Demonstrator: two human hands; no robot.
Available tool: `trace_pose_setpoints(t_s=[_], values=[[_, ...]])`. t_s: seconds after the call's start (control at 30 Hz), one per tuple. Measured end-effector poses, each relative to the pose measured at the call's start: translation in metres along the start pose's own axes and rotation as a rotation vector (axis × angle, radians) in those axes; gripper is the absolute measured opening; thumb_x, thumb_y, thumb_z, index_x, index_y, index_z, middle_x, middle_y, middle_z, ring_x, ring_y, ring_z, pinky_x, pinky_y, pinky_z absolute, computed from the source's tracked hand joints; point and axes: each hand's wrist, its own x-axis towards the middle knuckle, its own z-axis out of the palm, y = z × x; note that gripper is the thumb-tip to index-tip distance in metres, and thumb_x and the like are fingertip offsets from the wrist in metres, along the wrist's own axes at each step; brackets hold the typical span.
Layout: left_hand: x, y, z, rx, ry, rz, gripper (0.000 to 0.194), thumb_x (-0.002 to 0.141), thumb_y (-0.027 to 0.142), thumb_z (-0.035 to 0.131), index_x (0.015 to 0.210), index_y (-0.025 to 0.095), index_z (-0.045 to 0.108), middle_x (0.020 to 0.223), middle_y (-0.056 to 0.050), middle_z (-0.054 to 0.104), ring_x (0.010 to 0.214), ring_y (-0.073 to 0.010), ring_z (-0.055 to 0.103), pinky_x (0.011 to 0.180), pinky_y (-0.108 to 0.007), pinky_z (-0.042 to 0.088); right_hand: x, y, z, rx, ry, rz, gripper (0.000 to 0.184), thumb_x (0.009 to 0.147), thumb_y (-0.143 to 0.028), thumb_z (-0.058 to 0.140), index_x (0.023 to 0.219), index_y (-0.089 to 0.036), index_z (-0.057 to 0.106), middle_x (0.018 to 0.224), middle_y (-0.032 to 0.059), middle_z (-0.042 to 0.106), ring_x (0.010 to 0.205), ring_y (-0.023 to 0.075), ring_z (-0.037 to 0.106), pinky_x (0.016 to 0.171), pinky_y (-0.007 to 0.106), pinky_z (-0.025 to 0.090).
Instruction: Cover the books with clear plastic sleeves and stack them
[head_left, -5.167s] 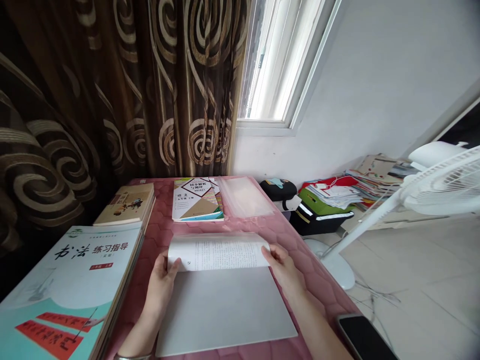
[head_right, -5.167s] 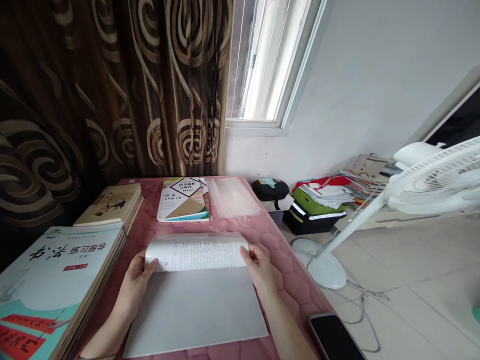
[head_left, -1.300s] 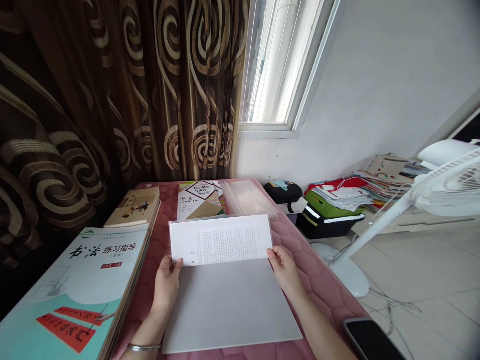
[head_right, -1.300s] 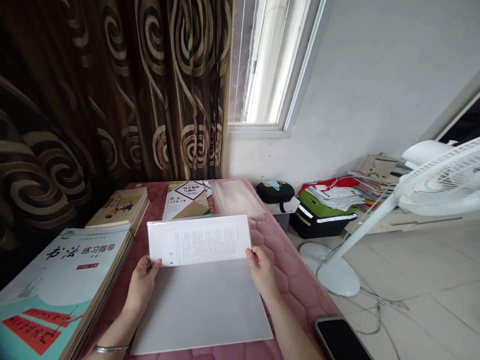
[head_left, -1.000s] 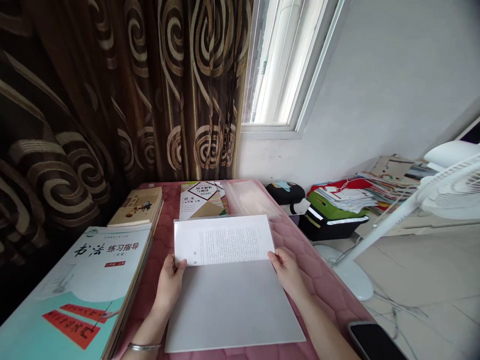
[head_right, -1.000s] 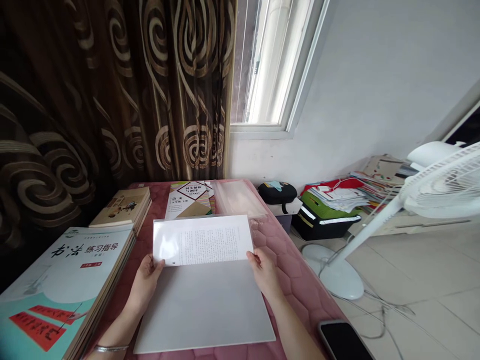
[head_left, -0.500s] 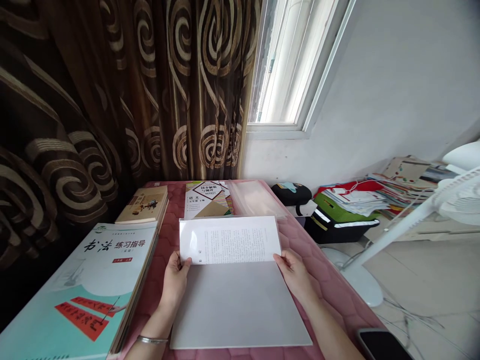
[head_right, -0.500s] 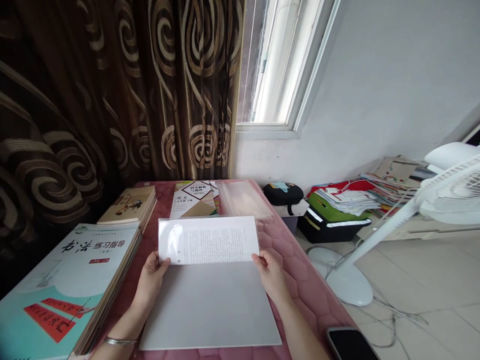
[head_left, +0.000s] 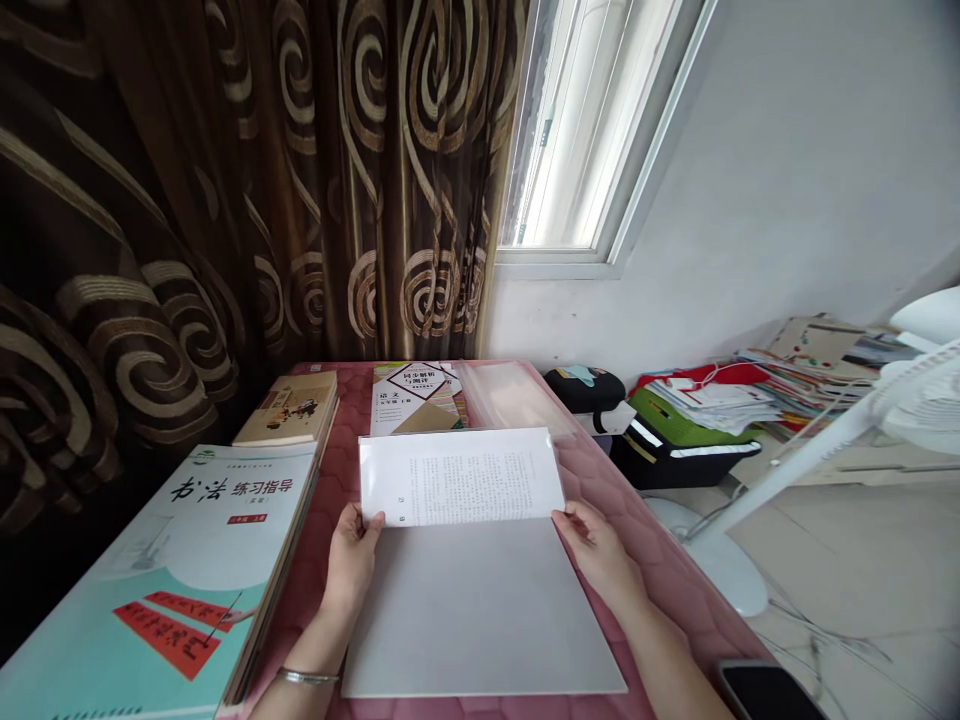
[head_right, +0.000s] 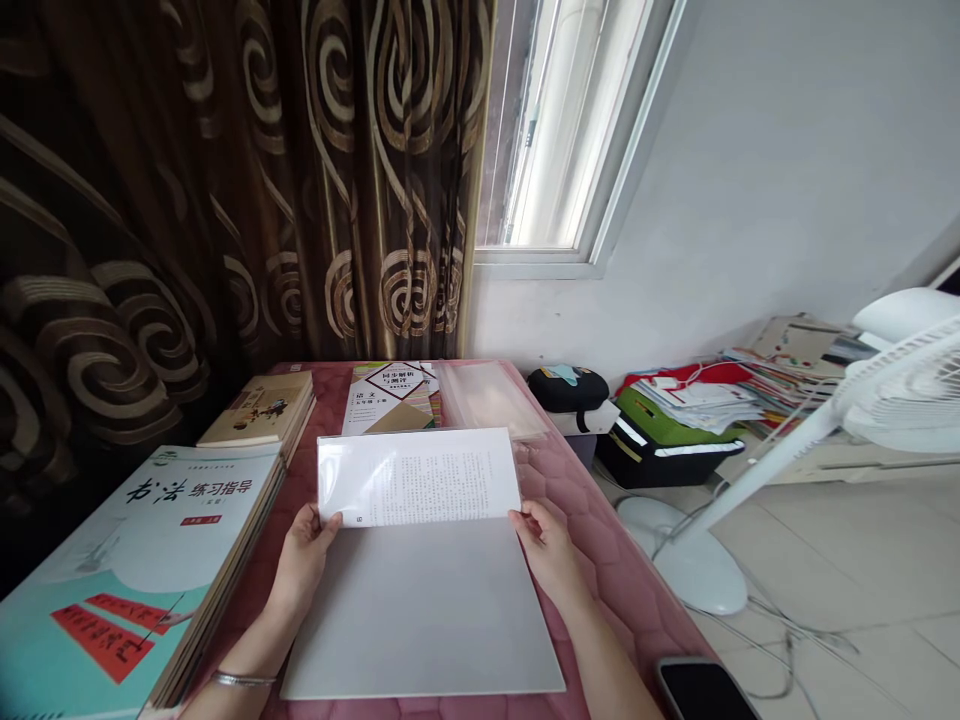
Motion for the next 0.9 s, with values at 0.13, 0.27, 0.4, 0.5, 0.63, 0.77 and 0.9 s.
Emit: trace_pose_setpoints(t_s=[0.13,0.27,0.4,0.5,0.63,0.77,0.9], values=[[-0.0009,0.0007,-0.0009,0.012,-0.025,0.015,0.037,0.068,0.051,0.07,0.083,0.02,0.058,0.083,-0.004,0.069,0.083,-0.0201,0.063,0.082,-0.033,0.048,0.0009,0.0049,0.0035,-0.098,0.02,0.013,0.04,0.081,-0.062,0.046,0.066,-0.026,0.05,0.062,-0.0004,0.058,0.058,0.0192,0.054,0.056,0.03,0.045],[0.0006,-0.0027,-0.0028,0.041,-0.033,0.02,0.04,0.066,0.051,0.071,0.089,0.02,0.059,0.087,-0.005,0.069,0.089,-0.0221,0.064,0.085,-0.034,0.047,0.0018,0.0094,0.0056,-0.147,0.038,-0.013,0.042,0.081,-0.063,0.044,0.064,-0.026,0.046,0.06,-0.0008,0.054,0.057,0.0186,0.051,0.054,0.03,0.042],[0.0032,-0.0049,-0.0026,0.061,-0.01,0.03,0.042,0.064,0.055,0.072,0.084,0.02,0.059,0.082,-0.004,0.069,0.082,-0.0227,0.064,0.082,-0.036,0.048,0.0017,0.0056,0.0049,-0.112,0.067,-0.024,0.043,0.081,-0.065,0.046,0.067,-0.025,0.05,0.064,0.0013,0.058,0.061,0.0211,0.055,0.057,0.031,0.044],[0.0046,-0.005,-0.0016,0.057,0.002,0.03,0.046,0.061,0.06,0.073,0.081,0.02,0.06,0.078,-0.004,0.069,0.081,-0.0234,0.064,0.08,-0.036,0.049,0.0018,0.0018,0.0048,-0.049,0.084,-0.051,0.044,0.08,-0.067,0.047,0.072,-0.025,0.055,0.071,0.0036,0.063,0.067,0.0231,0.058,0.062,0.033,0.048],[0.0047,-0.0047,-0.0008,0.073,0.006,0.035,0.049,0.061,0.065,0.072,0.079,0.02,0.06,0.076,-0.004,0.068,0.078,-0.0226,0.064,0.077,-0.034,0.049,0.0025,0.0018,0.0069,-0.084,0.117,-0.069,0.047,0.08,-0.069,0.044,0.064,-0.025,0.048,0.06,0.0012,0.055,0.058,0.0203,0.052,0.056,0.031,0.045],[0.0037,-0.0033,-0.0004,0.099,0.009,0.05,0.05,0.063,0.067,0.069,0.078,0.021,0.059,0.074,-0.003,0.066,0.076,-0.0217,0.062,0.075,-0.033,0.048,0.0023,0.0023,0.0086,-0.138,0.151,-0.085,0.047,0.082,-0.068,0.041,0.062,-0.025,0.042,0.059,0.0001,0.051,0.057,0.0193,0.05,0.055,0.03,0.042],[0.0037,-0.0026,-0.0002,0.113,0.011,0.057,0.049,0.062,0.067,0.069,0.076,0.021,0.058,0.072,-0.003,0.065,0.075,-0.0218,0.062,0.073,-0.032,0.048,0.0011,0.0006,0.0078,-0.058,0.091,-0.057,0.043,0.081,-0.066,0.046,0.071,-0.024,0.052,0.068,0.003,0.06,0.064,0.0214,0.056,0.06,0.031,0.046]])
